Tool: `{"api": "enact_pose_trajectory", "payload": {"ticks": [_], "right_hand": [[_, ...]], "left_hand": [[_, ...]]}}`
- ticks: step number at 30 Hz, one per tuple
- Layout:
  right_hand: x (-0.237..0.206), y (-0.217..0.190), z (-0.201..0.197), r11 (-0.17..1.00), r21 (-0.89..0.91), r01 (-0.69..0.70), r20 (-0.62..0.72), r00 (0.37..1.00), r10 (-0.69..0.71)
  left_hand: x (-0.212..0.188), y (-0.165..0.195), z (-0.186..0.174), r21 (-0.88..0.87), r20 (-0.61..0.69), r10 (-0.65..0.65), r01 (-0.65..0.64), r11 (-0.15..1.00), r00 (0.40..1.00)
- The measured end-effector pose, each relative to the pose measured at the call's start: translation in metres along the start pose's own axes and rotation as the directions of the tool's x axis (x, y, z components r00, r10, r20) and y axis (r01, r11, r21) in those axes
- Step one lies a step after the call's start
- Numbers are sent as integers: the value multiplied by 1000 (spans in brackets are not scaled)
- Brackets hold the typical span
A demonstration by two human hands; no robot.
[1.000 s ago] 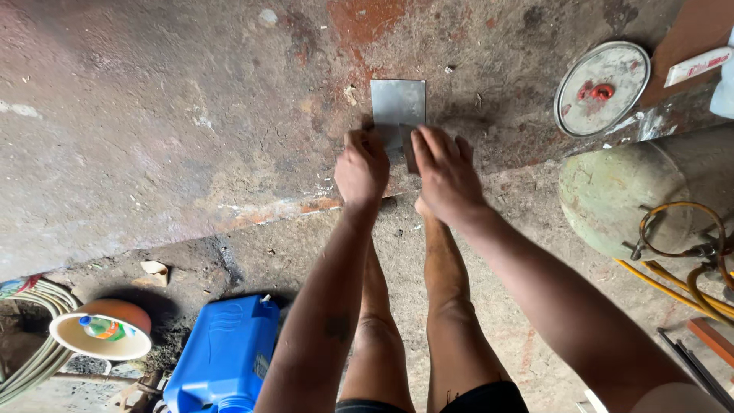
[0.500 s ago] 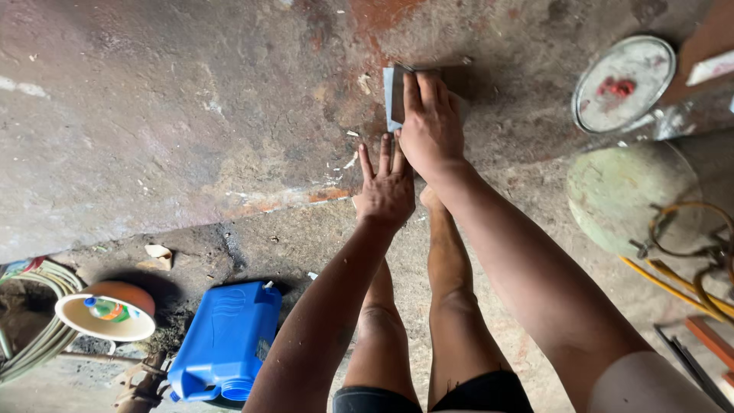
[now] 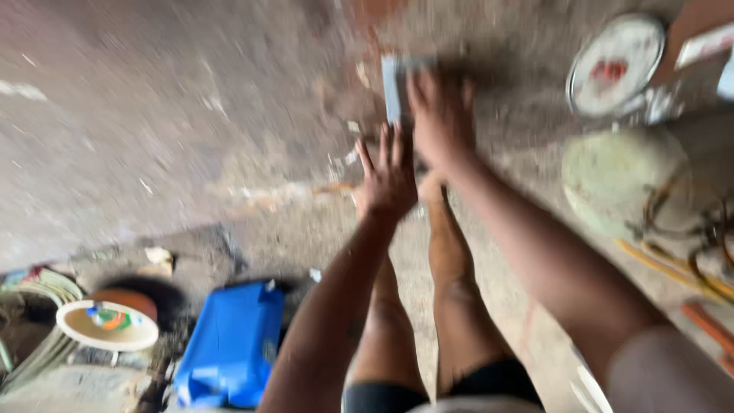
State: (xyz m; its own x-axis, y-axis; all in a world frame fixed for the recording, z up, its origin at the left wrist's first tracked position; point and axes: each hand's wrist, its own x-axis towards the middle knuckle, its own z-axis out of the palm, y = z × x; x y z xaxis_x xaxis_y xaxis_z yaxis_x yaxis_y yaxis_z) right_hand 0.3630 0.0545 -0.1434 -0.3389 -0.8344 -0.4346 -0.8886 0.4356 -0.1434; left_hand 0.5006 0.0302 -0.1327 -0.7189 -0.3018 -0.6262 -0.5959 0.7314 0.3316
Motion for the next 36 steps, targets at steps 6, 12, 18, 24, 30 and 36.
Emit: {"api": "enact_pose_trajectory", "payload": {"ticks": [6, 12, 18, 24, 30, 36], "right_hand": [[6, -14, 1, 989, -51, 135, -36, 990, -137], [17, -3, 10, 989, -42, 139, -117, 983, -143], [25, -8, 3, 992, 12, 126, -60, 990, -125], [30, -11, 1, 992, -51, 112, -100, 988, -117], [16, -6, -4, 993, 53, 101, 44, 994, -104], [18, -11, -3, 995, 68, 76, -43, 996, -73]], "left_hand": [[2, 1, -5, -55, 192, -6, 16, 998, 981], [2, -1, 11, -43, 36, -11, 13, 999, 999], [5, 3, 12, -40, 31, -17, 18, 999, 999], [4, 5, 16, -7, 130, -13, 14, 1000, 991], [0, 5, 0, -75, 47, -31, 35, 997, 998], [2, 2, -11, -20, 229, 3, 2, 1000, 974]]}}
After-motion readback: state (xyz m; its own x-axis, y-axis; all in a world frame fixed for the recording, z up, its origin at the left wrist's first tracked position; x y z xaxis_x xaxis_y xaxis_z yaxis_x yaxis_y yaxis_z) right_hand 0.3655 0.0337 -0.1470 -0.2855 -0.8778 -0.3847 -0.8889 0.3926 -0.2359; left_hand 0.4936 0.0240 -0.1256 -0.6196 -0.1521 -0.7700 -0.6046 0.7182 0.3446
